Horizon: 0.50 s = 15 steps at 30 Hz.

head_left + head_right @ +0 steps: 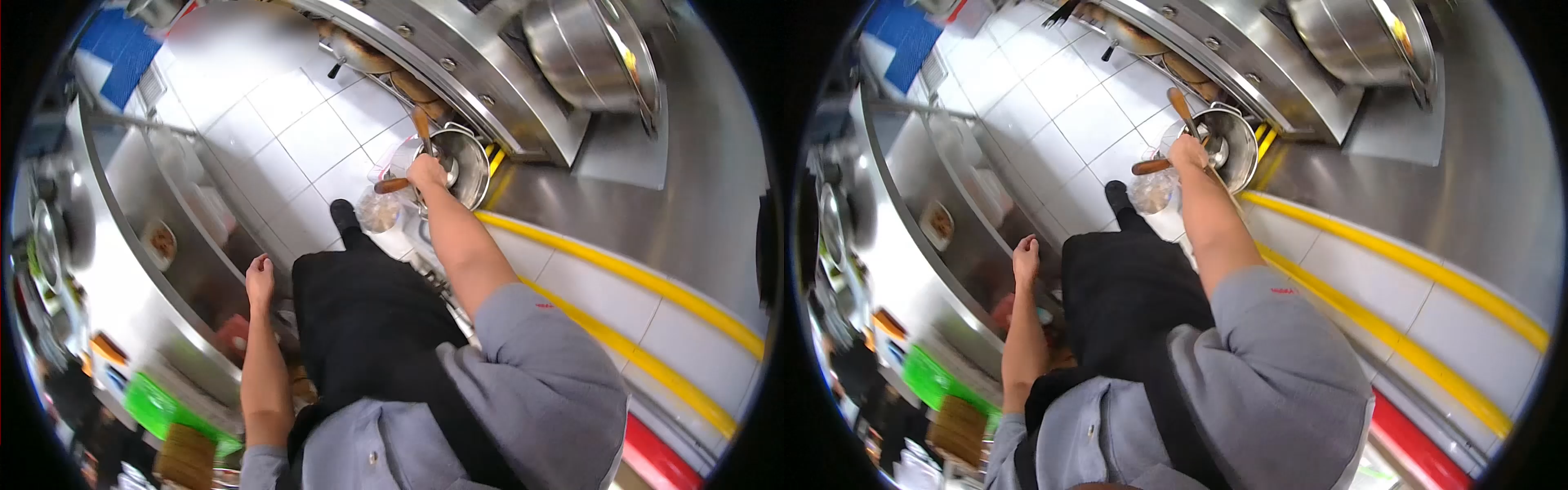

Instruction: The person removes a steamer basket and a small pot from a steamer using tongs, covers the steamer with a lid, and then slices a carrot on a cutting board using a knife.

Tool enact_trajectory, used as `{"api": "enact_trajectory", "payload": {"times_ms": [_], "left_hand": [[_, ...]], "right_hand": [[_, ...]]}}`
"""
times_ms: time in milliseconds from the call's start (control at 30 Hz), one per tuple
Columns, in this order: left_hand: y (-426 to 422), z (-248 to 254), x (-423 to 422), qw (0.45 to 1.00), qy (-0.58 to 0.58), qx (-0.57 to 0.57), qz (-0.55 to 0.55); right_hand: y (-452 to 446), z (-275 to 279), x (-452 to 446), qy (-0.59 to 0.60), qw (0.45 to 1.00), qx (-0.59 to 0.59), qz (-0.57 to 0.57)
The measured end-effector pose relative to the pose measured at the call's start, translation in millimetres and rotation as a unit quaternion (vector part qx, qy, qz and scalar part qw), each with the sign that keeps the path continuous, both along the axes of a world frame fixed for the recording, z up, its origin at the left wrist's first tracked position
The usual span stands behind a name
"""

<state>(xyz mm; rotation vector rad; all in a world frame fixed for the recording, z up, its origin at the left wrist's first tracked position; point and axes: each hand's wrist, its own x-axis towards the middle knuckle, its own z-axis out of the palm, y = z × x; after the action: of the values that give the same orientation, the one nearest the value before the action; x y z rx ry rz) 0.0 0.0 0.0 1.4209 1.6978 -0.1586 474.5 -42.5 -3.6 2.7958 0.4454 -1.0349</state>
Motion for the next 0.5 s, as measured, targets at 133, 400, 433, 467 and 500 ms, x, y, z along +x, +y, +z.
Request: {"api": "enact_trajectory", "payload": {"times_ms": [133,400,433,467,500], "left_hand": [[116,43,100,0.985,-0.13,0.111,-0.011],[216,217,231,0.827,-0.34,0.114,-0.433],[220,237,255,0.781,-0.352,0.109,-0.504],[220,260,282,0.736,-0.377,0.12,-0.549],[218,278,309,0.691,-0.399,0.129,-0.589]], "right_hand": [[24,83,54,-0.068,0.993,0.069,0.062],[18,271,-24,-0.121,0.965,0.17,0.159],[25,300,-33,-0.135,0.959,0.185,0.165],[34,326,-41,-0.156,0.957,0.192,0.151],[45,351,-49,-0.17,0.945,0.241,0.14]]}}
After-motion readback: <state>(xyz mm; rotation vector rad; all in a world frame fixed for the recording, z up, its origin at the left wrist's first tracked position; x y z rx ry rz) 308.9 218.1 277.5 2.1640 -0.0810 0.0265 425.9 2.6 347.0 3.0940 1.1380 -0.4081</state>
